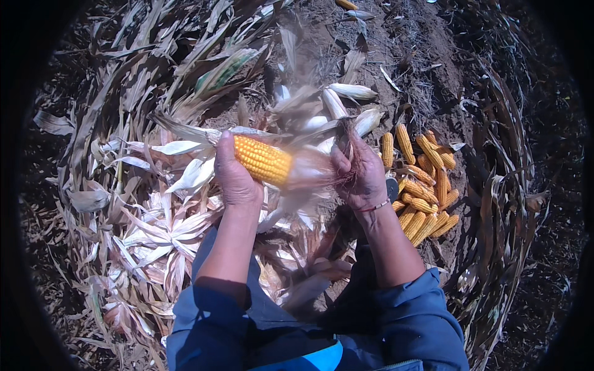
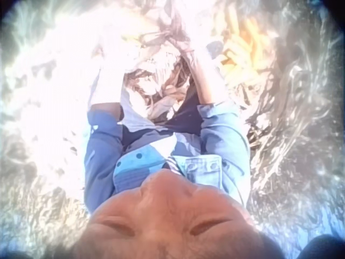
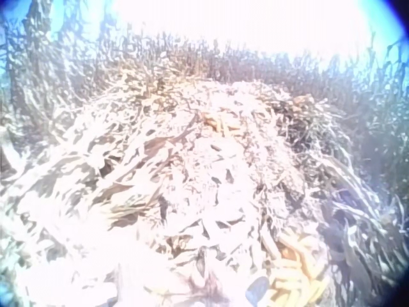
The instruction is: The person sits on the ground in a cornfield and shucks corn cobs by hand, removing the husks and silk. The shucked cobs are placed in a growing pile on the ground, while the discarded husks accumulate nearby.
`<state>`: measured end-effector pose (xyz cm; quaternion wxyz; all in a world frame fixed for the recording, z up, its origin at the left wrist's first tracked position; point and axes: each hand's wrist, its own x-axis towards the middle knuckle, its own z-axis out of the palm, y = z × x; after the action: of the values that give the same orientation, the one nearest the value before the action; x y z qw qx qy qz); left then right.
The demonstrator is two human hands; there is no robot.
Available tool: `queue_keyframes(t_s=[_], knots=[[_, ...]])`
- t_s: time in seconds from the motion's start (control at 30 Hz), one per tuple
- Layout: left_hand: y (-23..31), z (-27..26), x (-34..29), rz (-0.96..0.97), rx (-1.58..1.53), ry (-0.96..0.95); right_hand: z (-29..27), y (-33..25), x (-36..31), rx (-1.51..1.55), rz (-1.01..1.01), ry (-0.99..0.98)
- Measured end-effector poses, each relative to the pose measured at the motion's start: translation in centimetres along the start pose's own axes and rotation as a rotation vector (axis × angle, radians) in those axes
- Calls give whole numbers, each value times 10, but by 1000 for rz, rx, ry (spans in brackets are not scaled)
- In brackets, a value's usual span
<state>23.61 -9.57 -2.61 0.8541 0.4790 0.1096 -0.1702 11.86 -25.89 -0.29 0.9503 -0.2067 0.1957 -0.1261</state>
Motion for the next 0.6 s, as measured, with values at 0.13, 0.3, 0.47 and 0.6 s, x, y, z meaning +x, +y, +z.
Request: queue_keyframes(t_s=[0.13,0.3,0.47,0.6], knots=[[59,-2,13,55,-202,264,-34,-40,-3,-154,-73,383],[53,-3,5,257,-30,134,-85,-49,6,-875,-81,707],[42,6,-8,439,369,164,-39,-19,-3,-1465,-470,307],[23,14,-29,213,391,-65,4,42,-20,-1676,-401,-348]])
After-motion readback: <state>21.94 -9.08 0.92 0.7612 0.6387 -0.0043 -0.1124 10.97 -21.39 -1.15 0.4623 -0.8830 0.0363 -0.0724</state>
